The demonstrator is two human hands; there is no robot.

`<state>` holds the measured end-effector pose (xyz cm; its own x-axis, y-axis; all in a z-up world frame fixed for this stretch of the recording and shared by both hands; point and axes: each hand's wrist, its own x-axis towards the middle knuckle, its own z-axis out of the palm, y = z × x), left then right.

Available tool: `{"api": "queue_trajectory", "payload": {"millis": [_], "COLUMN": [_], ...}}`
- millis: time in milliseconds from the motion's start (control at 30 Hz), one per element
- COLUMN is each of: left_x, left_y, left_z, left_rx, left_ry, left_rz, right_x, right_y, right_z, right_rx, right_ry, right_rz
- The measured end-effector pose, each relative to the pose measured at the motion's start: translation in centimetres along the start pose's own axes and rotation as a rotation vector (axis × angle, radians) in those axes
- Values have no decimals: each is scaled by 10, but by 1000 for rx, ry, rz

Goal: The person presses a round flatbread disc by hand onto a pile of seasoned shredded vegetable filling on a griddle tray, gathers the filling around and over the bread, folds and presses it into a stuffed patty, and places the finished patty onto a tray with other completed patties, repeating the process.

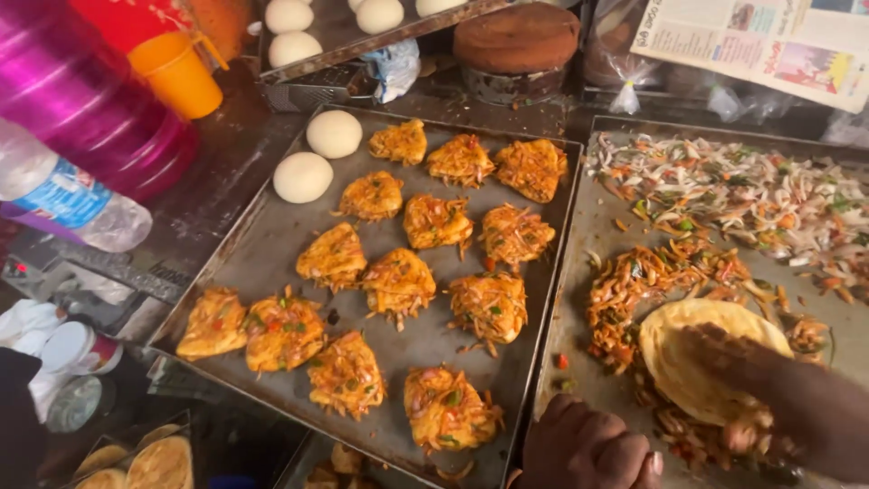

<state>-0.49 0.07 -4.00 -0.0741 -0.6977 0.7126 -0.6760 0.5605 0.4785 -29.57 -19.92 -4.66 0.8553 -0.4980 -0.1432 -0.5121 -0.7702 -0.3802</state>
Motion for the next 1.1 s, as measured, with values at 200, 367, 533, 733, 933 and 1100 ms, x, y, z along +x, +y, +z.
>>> {"api": "queue_trajectory", "payload": {"millis": [200, 367, 533, 733, 933, 1100], "left_x": [2, -3, -4, -13, -18, -9], "left_y": [1, -1, -8, -10, -18, -8], "left_z": [1, 1, 8, 14, 19, 10], "left_rx": [20, 52, 94, 111, 151, 101], "left_ry": [2, -63, 8, 19, 22, -9], "left_rz": [0, 10, 78, 69, 101, 77], "right_x": [24, -11, 7, 21, 46, 59], "right_y": [-69, -4, -24, -37, -41, -48], "right_z": [-40, -14, 11, -26, -31, -62], "right_rx": [-156, -167, -181, -288, -186, -52], "right_ry": [-480, -104, 36, -203, -223, -168], "right_rz": [521, 122, 81, -10, 133, 85]}}
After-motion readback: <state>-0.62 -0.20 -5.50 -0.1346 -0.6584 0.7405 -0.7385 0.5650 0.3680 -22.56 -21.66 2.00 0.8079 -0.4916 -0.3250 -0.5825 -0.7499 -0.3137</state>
